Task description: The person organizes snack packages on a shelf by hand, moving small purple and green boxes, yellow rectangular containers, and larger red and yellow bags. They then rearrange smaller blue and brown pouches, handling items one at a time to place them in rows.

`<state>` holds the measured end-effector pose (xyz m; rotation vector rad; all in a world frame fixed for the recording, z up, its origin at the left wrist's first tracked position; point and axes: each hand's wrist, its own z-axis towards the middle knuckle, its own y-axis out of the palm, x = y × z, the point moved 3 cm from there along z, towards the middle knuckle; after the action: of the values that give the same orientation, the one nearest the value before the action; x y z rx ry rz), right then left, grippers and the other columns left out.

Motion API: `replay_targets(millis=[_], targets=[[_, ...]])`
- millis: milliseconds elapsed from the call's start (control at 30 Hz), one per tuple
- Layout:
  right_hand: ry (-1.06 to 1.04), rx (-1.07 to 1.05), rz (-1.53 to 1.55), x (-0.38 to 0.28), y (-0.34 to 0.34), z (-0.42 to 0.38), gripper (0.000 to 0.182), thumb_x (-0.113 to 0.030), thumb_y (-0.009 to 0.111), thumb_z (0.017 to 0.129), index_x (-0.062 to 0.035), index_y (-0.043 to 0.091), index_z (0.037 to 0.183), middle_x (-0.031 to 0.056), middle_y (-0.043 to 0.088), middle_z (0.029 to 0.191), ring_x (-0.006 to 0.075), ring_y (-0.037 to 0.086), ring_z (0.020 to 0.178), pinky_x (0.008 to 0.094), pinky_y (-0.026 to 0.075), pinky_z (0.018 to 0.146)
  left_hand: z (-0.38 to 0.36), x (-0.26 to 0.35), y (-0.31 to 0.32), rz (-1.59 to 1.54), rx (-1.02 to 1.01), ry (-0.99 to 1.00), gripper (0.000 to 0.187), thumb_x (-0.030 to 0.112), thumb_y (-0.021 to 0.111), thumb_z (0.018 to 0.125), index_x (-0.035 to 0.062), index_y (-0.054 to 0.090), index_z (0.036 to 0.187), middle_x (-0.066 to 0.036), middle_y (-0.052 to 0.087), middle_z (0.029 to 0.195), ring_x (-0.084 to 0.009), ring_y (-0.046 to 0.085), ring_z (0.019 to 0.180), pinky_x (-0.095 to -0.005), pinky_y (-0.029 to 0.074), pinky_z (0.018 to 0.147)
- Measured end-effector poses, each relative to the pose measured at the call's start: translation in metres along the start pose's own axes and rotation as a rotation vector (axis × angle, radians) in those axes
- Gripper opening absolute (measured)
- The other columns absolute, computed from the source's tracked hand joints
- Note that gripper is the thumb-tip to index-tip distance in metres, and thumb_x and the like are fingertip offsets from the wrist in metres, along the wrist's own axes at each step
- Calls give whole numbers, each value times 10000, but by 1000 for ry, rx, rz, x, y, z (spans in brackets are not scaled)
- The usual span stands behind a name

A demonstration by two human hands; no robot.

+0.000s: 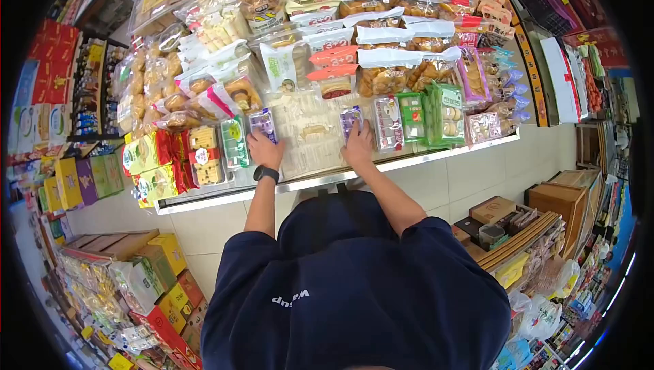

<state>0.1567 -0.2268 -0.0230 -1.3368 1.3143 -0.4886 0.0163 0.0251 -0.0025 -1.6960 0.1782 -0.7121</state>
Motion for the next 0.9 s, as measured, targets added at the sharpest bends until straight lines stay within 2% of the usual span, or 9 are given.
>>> replay_targets(millis=[67, 167, 300, 400, 433, 533, 633, 767, 900], targets=[[-45, 41, -11, 2, -9, 0, 956, -194, 778, 735, -8, 264, 1520, 295, 180, 1550, 504, 267, 1390, 569, 295, 1139, 2, 6, 1, -43, -36, -21, 833, 270, 861, 678, 4, 395, 1315, -266, 487, 1248, -449, 507, 1167, -503, 456, 988], [-62, 15, 34, -3, -9, -7, 992, -237, 775, 738, 6, 234, 1532, 306, 163, 1564, 525, 226, 1408, 571, 273, 1149, -3, 14, -24, -30, -40, -42, 821, 250, 857, 676, -7, 395, 1304, -260, 495, 1213, -451, 519, 1129, -508, 479, 935], [-83, 77, 335, -3, -37, -19, 794, -300, 679, 895, 41, 299, 1503, 342, 277, 1523, 510, 317, 1387, 507, 294, 1156, -36, 54, -15, -223, -108, 18, 818, 272, 865, 653, -31, 441, 1285, -254, 554, 1185, -431, 555, 1097, -499, 481, 933], [-92, 62, 582, 0, -51, -22, 668, -328, 576, 985, 93, 362, 1457, 351, 382, 1469, 461, 383, 1379, 448, 303, 1160, -71, 106, 8, -364, -190, 222, 799, 294, 856, 669, -34, 453, 1276, -255, 557, 1170, -434, 576, 1066, -491, 496, 918], [-65, 68, 591, 3, -49, -19, 648, -327, 558, 997, 109, 377, 1441, 349, 411, 1448, 445, 402, 1373, 435, 307, 1158, -82, 125, 14, -391, -209, 266, 797, 304, 850, 680, -37, 451, 1279, -260, 557, 1167, -440, 585, 1057, -492, 506, 905], [14, 70, 646, 16, -41, 0, 608, -321, 516, 1023, 143, 415, 1402, 341, 484, 1394, 403, 452, 1353, 406, 321, 1148, -92, 175, 27, -365, -353, 145, 697, 253, 811, 733, -34, 449, 1254, -294, 532, 1135, -466, 584, 1022, -498, 509, 879], [84, -11, 759, 17, -47, 14, 580, -317, 502, 1029, 140, 443, 1382, 330, 525, 1355, 385, 485, 1330, 398, 337, 1132, -97, 185, 54, -395, -294, 212, 639, 225, 775, 775, -29, 440, 1256, -299, 530, 1124, -482, 590, 1008, -510, 517, 848], [44, -110, 772, 28, -28, 31, 574, -342, 510, 1022, 118, 469, 1364, 316, 539, 1339, 392, 497, 1311, 407, 347, 1118, -99, 182, 77, -515, -274, 384, 730, 199, 735, 823, -77, 347, 1377, -353, 499, 1259, -501, 570, 1094, -510, 519, 889], [40, -130, 631, 15, -42, 20, 634, -380, 550, 997, 113, 438, 1379, 314, 504, 1367, 420, 468, 1321, 423, 338, 1125, -98, 169, 59, -601, -439, 322, 707, 170, 720, 837, -85, 361, 1391, -351, 501, 1306, -494, 530, 1186, -500, 482, 970]])
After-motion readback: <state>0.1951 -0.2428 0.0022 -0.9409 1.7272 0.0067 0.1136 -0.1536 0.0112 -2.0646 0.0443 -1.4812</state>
